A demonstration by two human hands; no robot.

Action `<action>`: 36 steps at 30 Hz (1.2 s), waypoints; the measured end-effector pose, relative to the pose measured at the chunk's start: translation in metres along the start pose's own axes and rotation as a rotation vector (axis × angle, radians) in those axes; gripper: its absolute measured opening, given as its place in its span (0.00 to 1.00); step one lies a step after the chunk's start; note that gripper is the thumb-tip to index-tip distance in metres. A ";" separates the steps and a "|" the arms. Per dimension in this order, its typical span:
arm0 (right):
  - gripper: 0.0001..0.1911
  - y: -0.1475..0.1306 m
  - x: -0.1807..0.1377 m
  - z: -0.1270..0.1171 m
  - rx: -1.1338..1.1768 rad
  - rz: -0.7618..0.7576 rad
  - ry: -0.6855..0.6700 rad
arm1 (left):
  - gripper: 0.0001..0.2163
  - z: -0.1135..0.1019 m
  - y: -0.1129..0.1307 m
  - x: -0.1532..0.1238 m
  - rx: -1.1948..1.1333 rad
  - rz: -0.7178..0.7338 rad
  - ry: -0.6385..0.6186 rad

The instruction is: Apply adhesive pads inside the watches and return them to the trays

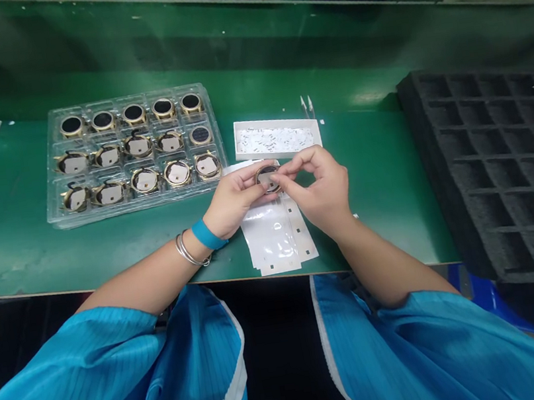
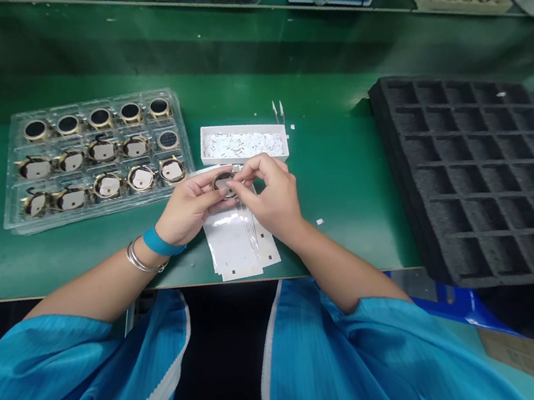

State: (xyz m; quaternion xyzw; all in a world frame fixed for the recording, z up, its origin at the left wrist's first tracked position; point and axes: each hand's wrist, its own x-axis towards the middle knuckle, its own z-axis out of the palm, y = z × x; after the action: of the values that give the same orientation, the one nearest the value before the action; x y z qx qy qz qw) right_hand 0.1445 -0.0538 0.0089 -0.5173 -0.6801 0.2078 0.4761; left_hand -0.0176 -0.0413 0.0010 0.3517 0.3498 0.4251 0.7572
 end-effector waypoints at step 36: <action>0.20 0.008 0.001 0.010 -0.089 -0.282 -0.101 | 0.04 0.006 0.006 0.000 0.084 -0.061 0.109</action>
State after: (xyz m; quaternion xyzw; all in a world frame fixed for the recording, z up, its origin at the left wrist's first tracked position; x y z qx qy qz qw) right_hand 0.1404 -0.0478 -0.0014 -0.4262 -0.7776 0.1343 0.4424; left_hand -0.0154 -0.0401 0.0092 0.3486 0.4185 0.4051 0.7343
